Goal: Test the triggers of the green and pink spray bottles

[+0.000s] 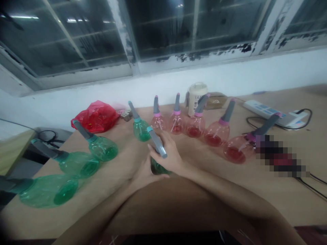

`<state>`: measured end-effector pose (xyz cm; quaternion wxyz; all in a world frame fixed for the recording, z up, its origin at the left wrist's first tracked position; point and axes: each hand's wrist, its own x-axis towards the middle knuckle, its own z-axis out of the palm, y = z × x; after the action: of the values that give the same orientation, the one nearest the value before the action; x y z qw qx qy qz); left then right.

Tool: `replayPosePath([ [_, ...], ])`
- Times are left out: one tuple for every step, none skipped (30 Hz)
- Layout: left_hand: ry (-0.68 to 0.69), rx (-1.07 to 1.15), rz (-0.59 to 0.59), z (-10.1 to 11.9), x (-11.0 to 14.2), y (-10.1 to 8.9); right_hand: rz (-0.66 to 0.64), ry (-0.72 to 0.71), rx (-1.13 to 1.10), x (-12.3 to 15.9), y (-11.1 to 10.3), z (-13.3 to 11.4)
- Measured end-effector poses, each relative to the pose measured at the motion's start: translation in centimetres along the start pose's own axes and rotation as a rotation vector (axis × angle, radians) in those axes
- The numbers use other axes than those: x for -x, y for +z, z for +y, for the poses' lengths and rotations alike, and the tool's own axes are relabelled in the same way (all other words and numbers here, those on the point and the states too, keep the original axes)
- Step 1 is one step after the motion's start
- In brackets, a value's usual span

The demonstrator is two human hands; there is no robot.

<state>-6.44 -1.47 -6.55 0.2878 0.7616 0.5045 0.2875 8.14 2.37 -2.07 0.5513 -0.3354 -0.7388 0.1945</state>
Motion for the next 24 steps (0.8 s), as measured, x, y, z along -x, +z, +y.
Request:
replayPosePath([
  [0.011, 0.013, 0.004, 0.05, 0.00, -0.03, -0.006, 0.009, -0.001, -0.02, -0.03, -0.03],
  [0.024, 0.031, 0.011, 0.09, 0.00, -0.05, -0.013, 0.022, -0.004, -0.05, -0.08, -0.07],
  [0.035, 0.046, 0.018, 0.14, 0.00, -0.07, -0.024, 0.033, -0.013, -0.09, -0.15, -0.13],
  [0.039, 0.052, 0.021, 0.18, -0.01, -0.08, -0.039, 0.040, -0.024, -0.13, -0.23, -0.19],
  [0.041, 0.055, 0.024, 0.23, -0.01, -0.09, -0.054, 0.041, -0.037, -0.17, -0.32, -0.25],
  [0.042, 0.056, 0.027, 0.28, -0.01, -0.09, -0.071, 0.037, -0.050, -0.21, -0.41, -0.31],
  [0.042, 0.058, 0.029, 0.32, -0.02, -0.11, -0.087, 0.035, -0.060, -0.24, -0.49, -0.34],
  [0.044, 0.060, 0.026, 0.35, -0.01, -0.12, -0.103, 0.037, -0.066, -0.25, -0.56, -0.36],
  [0.048, 0.063, 0.021, 0.36, -0.01, -0.13, -0.119, 0.044, -0.069, -0.27, -0.61, -0.36],
  [0.051, 0.067, 0.016, 0.35, 0.00, -0.13, -0.133, 0.055, -0.069, -0.28, -0.65, -0.35],
  [0.054, 0.068, 0.012, 0.31, 0.02, -0.11, -0.142, 0.062, -0.068, -0.29, -0.67, -0.32],
  [0.057, 0.067, 0.013, 0.24, 0.04, -0.06, -0.143, 0.060, -0.069, -0.32, -0.67, -0.29],
  [0.058, 0.062, 0.020, 0.15, 0.06, 0.00, -0.139, 0.053, -0.071, -0.35, -0.65, -0.26],
  [0.058, 0.055, 0.030, 0.06, 0.08, 0.08, -0.132, 0.045, -0.074, -0.39, -0.61, -0.23],
  [0.063, 0.048, 0.041, -0.02, 0.10, 0.17, -0.123, 0.040, -0.077, -0.44, -0.56, -0.22],
  [0.073, 0.041, 0.050, -0.08, 0.10, 0.25, -0.113, 0.042, -0.081, -0.48, -0.51, -0.22],
  [0.087, 0.036, 0.055, -0.11, 0.11, 0.31, -0.108, 0.051, -0.083, -0.51, -0.46, -0.23],
  [0.097, 0.033, 0.058, -0.10, 0.11, 0.34, -0.106, 0.065, -0.083, -0.53, -0.41, -0.25],
  [0.103, 0.032, 0.054, -0.06, 0.10, 0.36, -0.106, 0.079, -0.080, -0.54, -0.39, -0.28],
  [0.108, 0.035, 0.046, -0.01, 0.11, 0.35, -0.105, 0.090, -0.078, -0.55, -0.38, -0.32],
  [0.109, 0.038, 0.037, 0.05, 0.12, 0.34, -0.107, 0.096, -0.076, -0.54, -0.40, -0.35],
  [0.109, 0.040, 0.028, 0.10, 0.13, 0.33, -0.112, 0.096, -0.074, -0.53, -0.45, -0.38],
  [0.108, 0.039, 0.023, 0.14, 0.16, 0.32, -0.114, 0.087, -0.072, -0.51, -0.51, -0.41],
  [0.104, 0.036, 0.024, 0.15, 0.18, 0.32, -0.114, 0.071, -0.071, -0.49, -0.57, -0.43],
])
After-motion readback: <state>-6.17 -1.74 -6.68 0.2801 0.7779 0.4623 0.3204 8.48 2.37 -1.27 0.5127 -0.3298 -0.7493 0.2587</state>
